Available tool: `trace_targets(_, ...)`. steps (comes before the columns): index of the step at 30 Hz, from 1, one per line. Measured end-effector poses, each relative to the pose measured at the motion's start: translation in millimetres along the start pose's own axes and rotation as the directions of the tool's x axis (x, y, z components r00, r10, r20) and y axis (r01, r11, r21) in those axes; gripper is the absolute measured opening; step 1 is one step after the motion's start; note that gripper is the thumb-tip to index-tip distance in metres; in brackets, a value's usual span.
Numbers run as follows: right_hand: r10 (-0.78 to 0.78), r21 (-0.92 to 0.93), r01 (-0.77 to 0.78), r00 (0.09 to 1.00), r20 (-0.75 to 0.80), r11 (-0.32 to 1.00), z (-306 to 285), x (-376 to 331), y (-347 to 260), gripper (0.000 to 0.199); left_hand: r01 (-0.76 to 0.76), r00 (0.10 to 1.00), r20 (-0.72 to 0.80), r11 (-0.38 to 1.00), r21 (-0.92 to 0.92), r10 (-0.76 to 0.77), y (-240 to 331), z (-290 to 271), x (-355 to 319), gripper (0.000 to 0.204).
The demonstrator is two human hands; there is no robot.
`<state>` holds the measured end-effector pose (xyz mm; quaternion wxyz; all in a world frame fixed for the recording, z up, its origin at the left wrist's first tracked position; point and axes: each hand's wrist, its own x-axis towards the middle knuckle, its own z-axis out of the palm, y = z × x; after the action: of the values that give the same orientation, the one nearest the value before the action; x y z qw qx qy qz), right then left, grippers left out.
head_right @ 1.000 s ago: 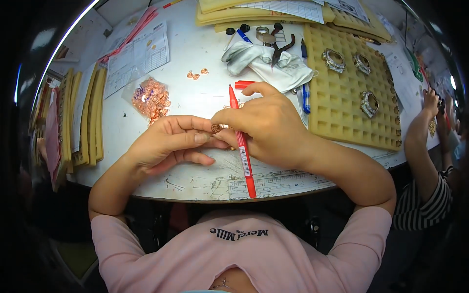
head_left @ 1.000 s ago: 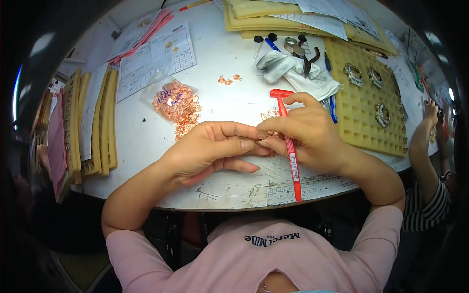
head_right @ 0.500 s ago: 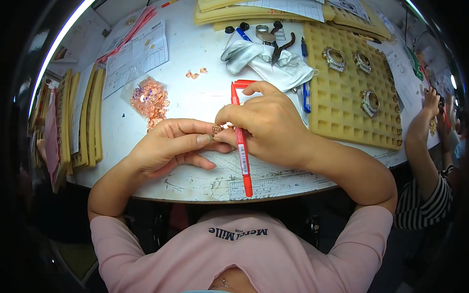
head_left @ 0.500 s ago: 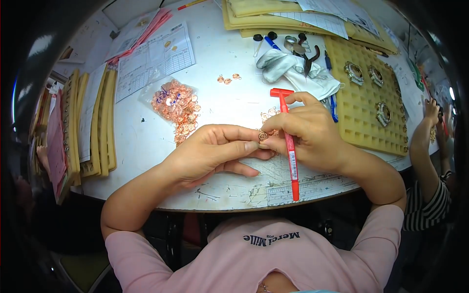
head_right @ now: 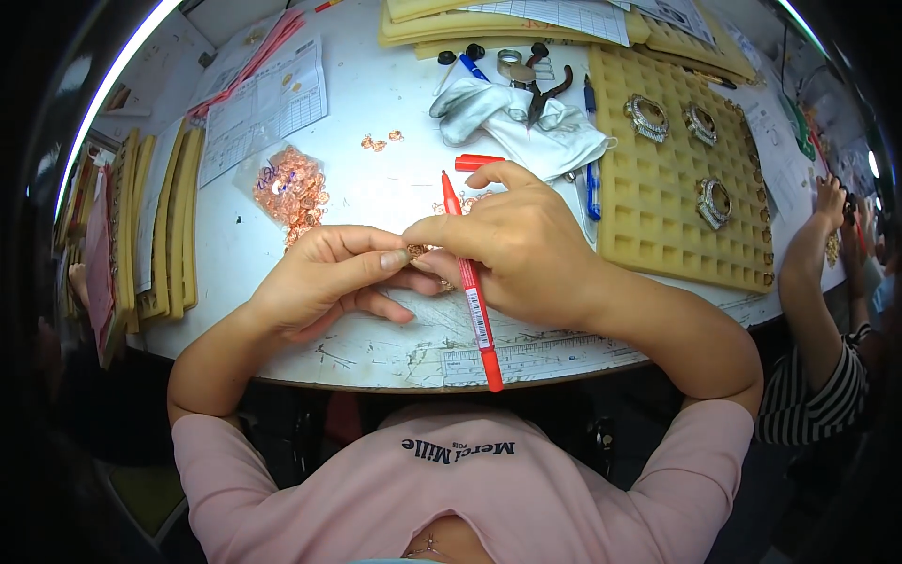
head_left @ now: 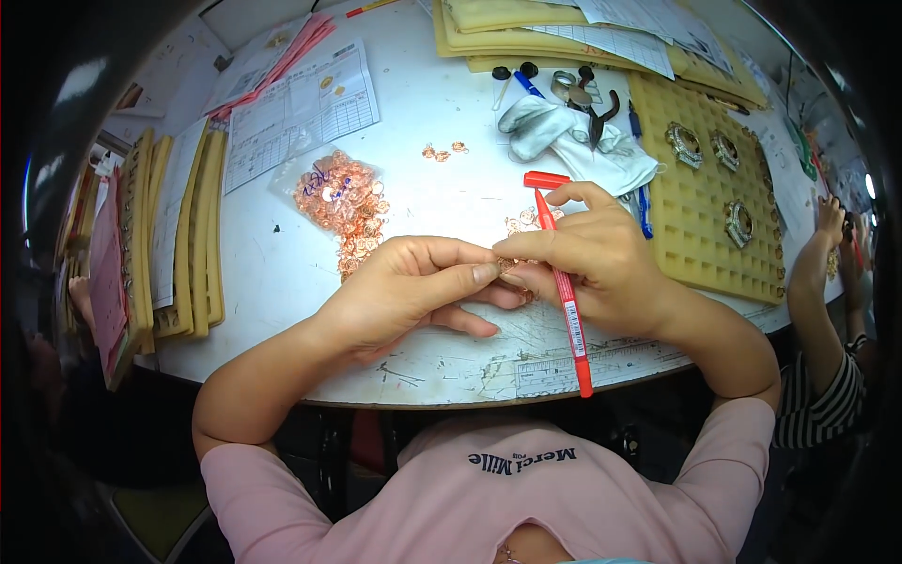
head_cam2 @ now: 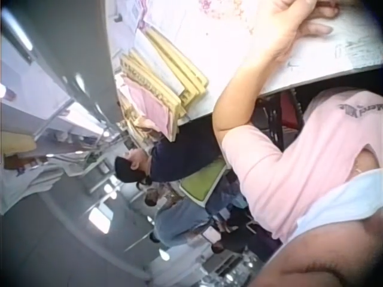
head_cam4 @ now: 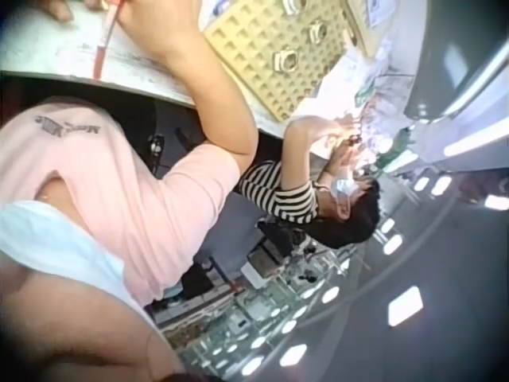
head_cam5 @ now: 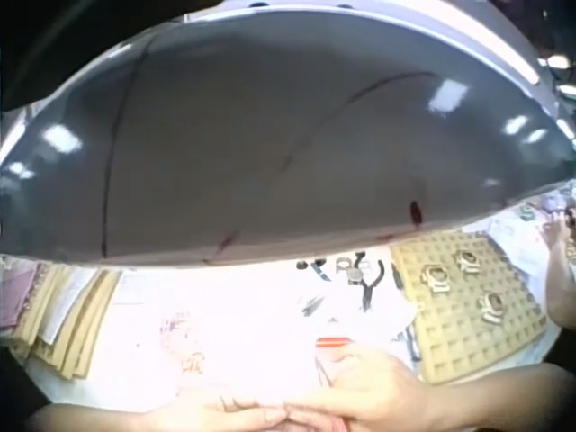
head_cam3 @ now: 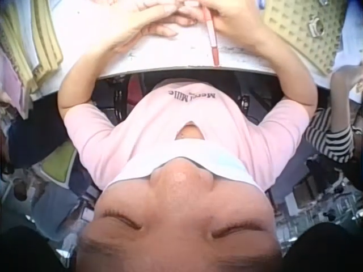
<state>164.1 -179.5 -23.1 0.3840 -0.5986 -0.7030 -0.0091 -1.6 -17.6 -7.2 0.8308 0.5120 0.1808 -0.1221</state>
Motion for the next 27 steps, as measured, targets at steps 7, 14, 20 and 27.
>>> trace_targets(7,0.028,0.028,-0.027,0.998,-0.047,0.999,2,0,2,0.017,-0.132,0.99,-0.026,0.962,0.24,0.142,-3,3,-2,0.03)
trace_targets(14,0.005,0.04,-0.002,0.998,-0.07,0.999,3,0,3,0.015,-0.292,0.925,-0.076,0.826,0.483,0.371,-15,2,1,0.024)
trace_targets(20,0.0,0.046,0.003,0.997,-0.073,0.999,3,0,1,0.011,-0.27,0.945,-0.086,0.901,0.339,0.316,-12,5,0,0.025)
trace_targets(27,0.028,0.086,-0.021,0.996,-0.088,0.996,3,0,0,0.008,-0.136,0.988,-0.041,0.964,0.228,0.149,-2,5,-1,0.028)
